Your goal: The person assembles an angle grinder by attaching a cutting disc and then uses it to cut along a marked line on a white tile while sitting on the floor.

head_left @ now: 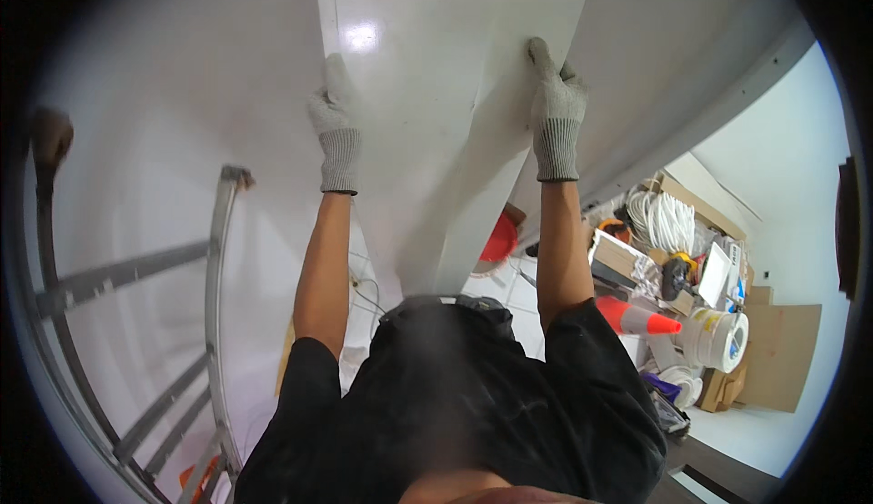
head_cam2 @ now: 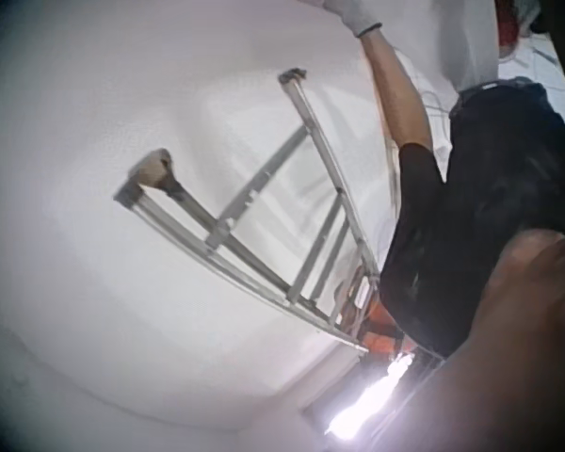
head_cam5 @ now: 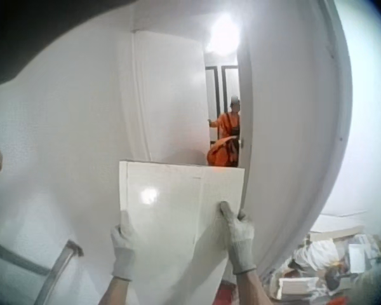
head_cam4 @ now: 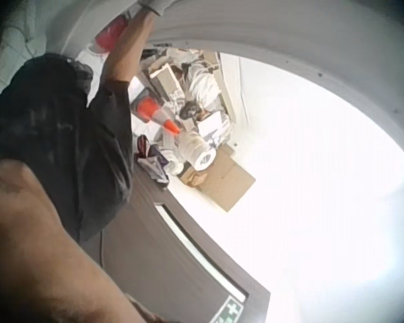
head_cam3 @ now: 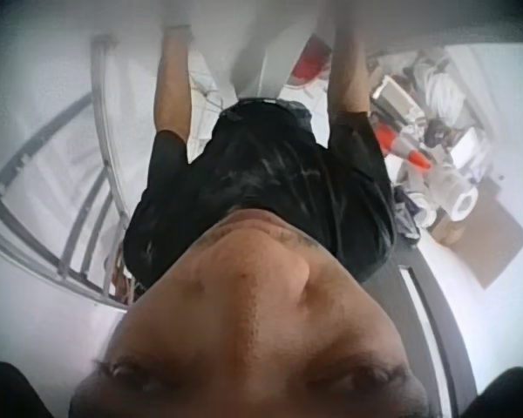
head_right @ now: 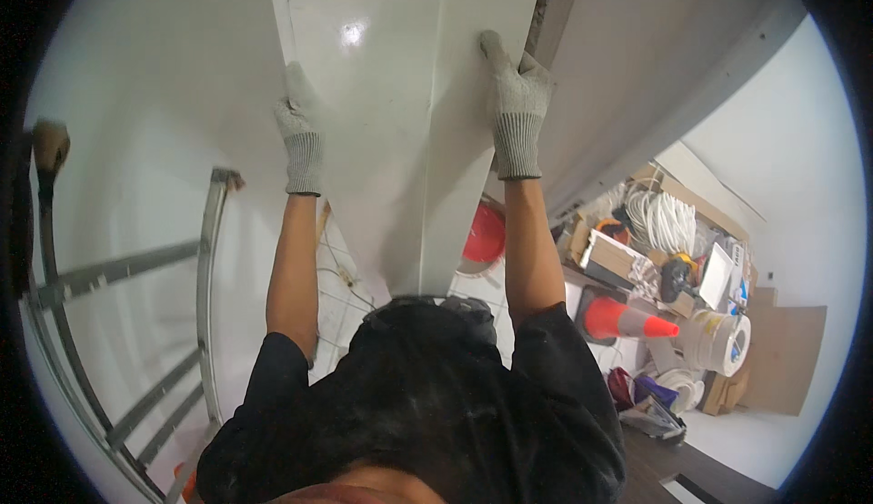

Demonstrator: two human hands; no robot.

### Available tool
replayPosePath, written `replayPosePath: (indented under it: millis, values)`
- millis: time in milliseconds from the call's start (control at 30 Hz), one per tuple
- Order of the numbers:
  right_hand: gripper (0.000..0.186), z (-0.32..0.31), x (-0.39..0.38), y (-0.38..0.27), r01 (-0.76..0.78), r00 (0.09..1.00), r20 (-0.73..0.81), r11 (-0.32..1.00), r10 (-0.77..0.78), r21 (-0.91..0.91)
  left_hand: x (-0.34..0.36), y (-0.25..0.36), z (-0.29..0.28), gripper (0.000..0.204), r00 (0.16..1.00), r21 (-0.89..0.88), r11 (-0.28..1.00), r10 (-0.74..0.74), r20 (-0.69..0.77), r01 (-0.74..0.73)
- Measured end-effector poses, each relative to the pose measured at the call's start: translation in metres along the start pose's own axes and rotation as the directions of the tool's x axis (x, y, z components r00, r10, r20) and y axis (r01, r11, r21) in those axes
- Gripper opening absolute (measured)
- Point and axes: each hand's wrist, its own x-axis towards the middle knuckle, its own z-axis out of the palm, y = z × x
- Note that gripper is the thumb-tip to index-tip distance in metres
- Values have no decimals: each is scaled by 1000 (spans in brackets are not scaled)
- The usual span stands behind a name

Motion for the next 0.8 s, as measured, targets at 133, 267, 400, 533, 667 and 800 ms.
replayPosePath:
  millis: [133, 267, 400, 533, 667, 800]
  values:
    - [60, 59, 9, -10, -61, 998, 13, 996, 62, -73, 51, 10, -25, 59, 993, 103, 993, -65, 102, 55]
    - [59, 108, 5, -11, -47, 997, 52, 999, 48, -18, 90, 0, -49, 46, 983, 206, 974, -121, 137, 91]
    - [59, 143, -6, -1, -13, 998, 58, 1000, 15, -25, 114, -31, -63, 56, 999, 42, 998, -48, -20, 49]
    - [55, 178, -15, 15, 10, 999, 54, 1000, -10, 0, 132, -56, -84, 60, 993, 105, 987, 119, 3, -119]
    - [53, 207, -19, 26, -8, 998, 71, 998, 4, 66, 146, -58, -97, 69, 997, 101, 994, 46, -55, -41]
    - [52, 232, -19, 35, -8, 996, 84, 999, 3, 54, 157, -64, -106, 77, 991, 89, 990, 116, -73, -109]
